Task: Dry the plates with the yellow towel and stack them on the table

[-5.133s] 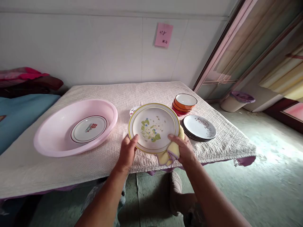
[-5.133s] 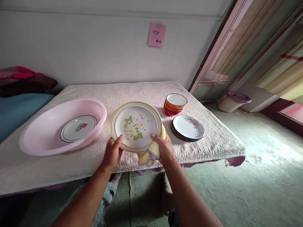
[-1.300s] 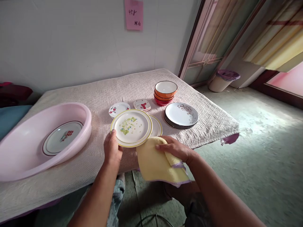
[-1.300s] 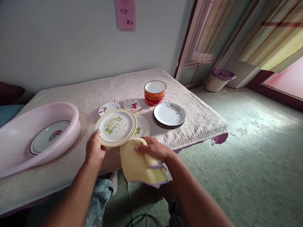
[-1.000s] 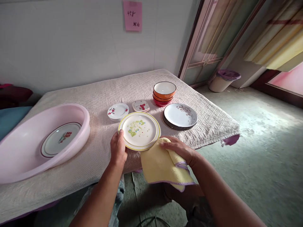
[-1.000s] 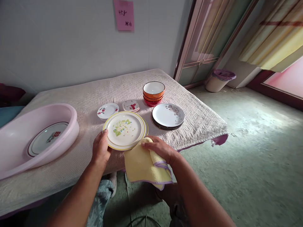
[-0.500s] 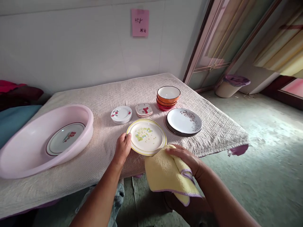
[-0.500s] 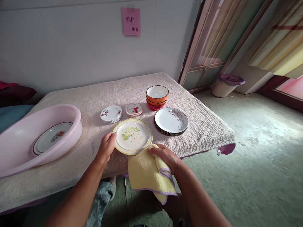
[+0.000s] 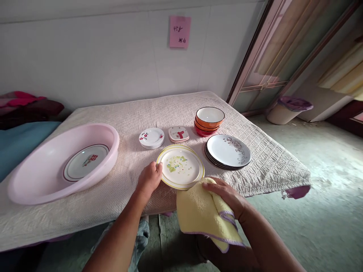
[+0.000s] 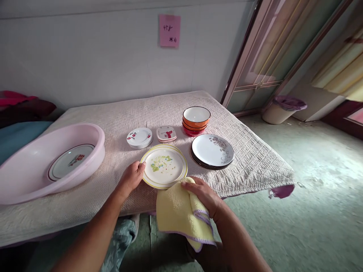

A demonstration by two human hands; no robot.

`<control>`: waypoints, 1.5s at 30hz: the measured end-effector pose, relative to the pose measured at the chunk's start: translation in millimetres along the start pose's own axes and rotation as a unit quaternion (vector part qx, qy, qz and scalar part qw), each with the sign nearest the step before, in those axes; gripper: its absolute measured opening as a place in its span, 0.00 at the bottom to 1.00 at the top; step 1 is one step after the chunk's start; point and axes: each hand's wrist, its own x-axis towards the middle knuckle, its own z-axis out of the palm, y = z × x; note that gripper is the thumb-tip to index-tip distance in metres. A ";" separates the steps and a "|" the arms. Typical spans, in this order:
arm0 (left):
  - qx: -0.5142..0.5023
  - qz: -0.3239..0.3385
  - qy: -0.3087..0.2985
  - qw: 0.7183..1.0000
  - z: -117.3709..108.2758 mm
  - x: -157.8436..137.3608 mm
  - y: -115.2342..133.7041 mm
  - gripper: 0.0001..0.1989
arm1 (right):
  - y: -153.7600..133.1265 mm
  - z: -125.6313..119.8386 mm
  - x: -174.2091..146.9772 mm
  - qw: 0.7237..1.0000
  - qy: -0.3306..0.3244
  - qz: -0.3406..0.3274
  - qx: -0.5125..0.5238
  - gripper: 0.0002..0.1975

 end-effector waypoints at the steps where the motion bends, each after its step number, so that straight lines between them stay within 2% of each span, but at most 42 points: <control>1: 0.032 -0.005 -0.013 0.999 -1.8 -0.1 1.5 0.15 | 0.0 0.6 0.0 1.000 0.002 -0.001 -0.003 0.17; 4: 0.113 -0.023 -0.052 0.992 -6.3 -0.2 6.6 0.19 | 0.4 2.5 0.3 1.000 0.009 0.000 -0.011 0.18; 9: 0.155 -0.033 -0.076 0.984 -8.7 1.5 10.6 0.21 | 2.6 3.6 2.5 1.000 0.006 -0.008 -0.013 0.18; 19: 0.163 -0.022 -0.051 0.985 -11.1 1.9 15.4 0.21 | 6.5 2.6 6.8 0.997 0.010 -0.054 -0.057 0.18; 28: 0.159 -0.035 -0.047 0.986 -9.3 7.9 16.0 0.22 | 11.0 6.6 14.6 0.993 0.063 -0.085 -0.048 0.16; 35: 0.164 -0.047 -0.047 0.984 -6.7 11.2 17.2 0.24 | 13.3 5.6 17.4 0.994 0.054 -0.083 -0.035 0.16; 45: 0.173 -0.056 -0.072 0.981 -6.9 13.5 12.6 0.25 | 7.8 15.9 14.6 0.990 0.070 -0.083 -0.092 0.19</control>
